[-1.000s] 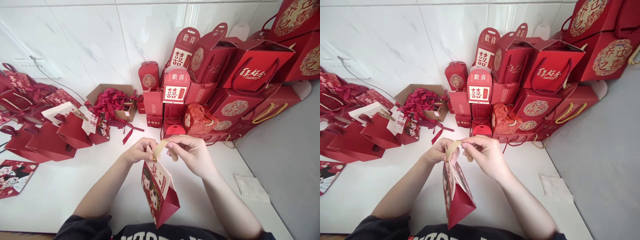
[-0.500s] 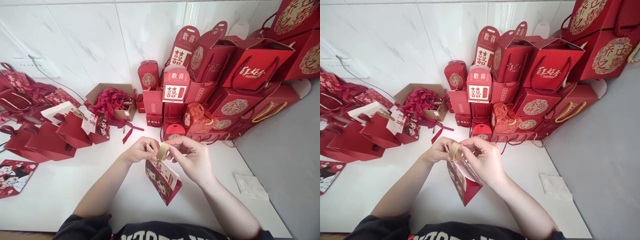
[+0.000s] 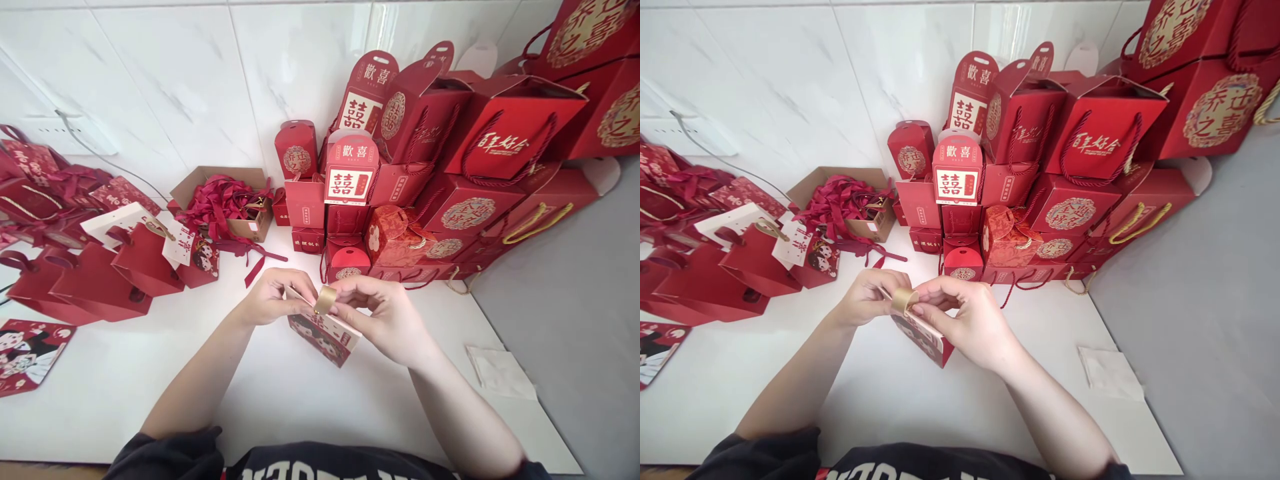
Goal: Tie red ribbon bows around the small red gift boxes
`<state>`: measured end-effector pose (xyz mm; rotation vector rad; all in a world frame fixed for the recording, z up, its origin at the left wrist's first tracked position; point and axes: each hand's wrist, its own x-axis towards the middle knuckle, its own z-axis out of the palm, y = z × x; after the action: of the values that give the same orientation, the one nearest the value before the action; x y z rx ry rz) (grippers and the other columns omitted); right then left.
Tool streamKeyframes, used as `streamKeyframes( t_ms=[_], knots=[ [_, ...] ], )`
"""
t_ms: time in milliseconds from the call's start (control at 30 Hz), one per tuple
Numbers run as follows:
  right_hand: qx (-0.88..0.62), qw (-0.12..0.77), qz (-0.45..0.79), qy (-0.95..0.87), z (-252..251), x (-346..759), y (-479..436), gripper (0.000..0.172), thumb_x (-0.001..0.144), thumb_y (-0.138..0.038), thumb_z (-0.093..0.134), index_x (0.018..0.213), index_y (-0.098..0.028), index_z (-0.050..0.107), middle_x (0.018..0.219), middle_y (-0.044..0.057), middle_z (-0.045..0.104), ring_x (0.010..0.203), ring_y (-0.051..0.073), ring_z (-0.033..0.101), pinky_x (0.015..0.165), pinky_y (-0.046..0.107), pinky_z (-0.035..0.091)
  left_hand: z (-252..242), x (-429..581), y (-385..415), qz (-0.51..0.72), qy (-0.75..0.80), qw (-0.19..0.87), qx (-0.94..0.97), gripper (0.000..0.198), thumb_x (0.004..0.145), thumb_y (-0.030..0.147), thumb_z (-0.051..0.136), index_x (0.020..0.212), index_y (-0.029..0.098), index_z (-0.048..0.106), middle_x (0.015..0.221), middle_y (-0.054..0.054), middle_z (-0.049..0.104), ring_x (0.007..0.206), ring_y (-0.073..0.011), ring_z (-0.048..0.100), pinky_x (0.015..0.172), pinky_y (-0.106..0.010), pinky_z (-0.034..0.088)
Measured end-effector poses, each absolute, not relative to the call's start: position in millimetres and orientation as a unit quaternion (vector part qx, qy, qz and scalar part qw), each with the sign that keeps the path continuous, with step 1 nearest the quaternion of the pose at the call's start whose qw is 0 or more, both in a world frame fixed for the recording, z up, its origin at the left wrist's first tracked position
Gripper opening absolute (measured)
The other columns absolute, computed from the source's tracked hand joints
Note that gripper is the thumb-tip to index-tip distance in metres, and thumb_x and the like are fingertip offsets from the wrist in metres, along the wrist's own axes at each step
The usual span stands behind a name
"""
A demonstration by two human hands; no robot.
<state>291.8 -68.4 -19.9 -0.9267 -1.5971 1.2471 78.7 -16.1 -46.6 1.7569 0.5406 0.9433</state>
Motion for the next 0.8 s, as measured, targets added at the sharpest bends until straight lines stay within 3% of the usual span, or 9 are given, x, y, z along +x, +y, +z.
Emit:
streamKeyframes(
  t_ms=[133, 200, 400, 800],
  knots=[
    [-0.389, 0.429, 0.511, -0.635, -19, 298, -62, 0.013, 0.080, -0.031, 0.073, 0.082, -0.018, 0.071, 0.079, 0.003, 0.073, 0.066, 0.015, 0.068, 0.061, 0.025, 0.055, -25, 77, -27, 0.420, 0.205, 0.374, 0.801, 0.004, 0.078, 0.020, 0.073, 0.080, 0.016, 0.072, 0.078, -0.009, 0.073, 0.072, -0.0168, 0.067, 0.066, -0.028, 0.054],
    [-0.375, 0.426, 0.537, -0.624, -18, 302, -59, 0.015, 0.078, -0.031, 0.075, 0.081, -0.018, 0.069, 0.077, 0.003, 0.073, 0.066, 0.016, 0.068, 0.060, 0.026, 0.055, -16, 78, -35, 0.414, 0.215, 0.301, 0.832, 0.005, 0.079, 0.017, 0.071, 0.085, 0.018, 0.072, 0.079, -0.007, 0.074, 0.074, -0.0167, 0.068, 0.068, -0.028, 0.054],
    [-0.358, 0.422, 0.527, -0.645, -17, 306, -57, 0.017, 0.077, -0.033, 0.076, 0.082, -0.019, 0.069, 0.080, 0.003, 0.073, 0.073, 0.017, 0.070, 0.071, 0.029, 0.058, -9, 82, -53, 0.376, 0.257, 0.109, 0.883, 0.007, 0.084, 0.019, 0.067, 0.090, 0.021, 0.070, 0.083, -0.002, 0.074, 0.076, -0.0147, 0.068, 0.074, -0.029, 0.052],
    [-0.365, 0.389, 0.491, -0.689, -18, 309, -60, 0.007, 0.080, -0.022, 0.072, 0.084, -0.019, 0.067, 0.083, 0.003, 0.071, 0.079, 0.018, 0.066, 0.074, 0.030, 0.053, -11, 83, -62, 0.365, 0.276, 0.058, 0.887, 0.010, 0.083, 0.016, 0.067, 0.091, 0.021, 0.065, 0.083, 0.000, 0.073, 0.074, -0.0139, 0.065, 0.072, -0.029, 0.046]
  ],
)
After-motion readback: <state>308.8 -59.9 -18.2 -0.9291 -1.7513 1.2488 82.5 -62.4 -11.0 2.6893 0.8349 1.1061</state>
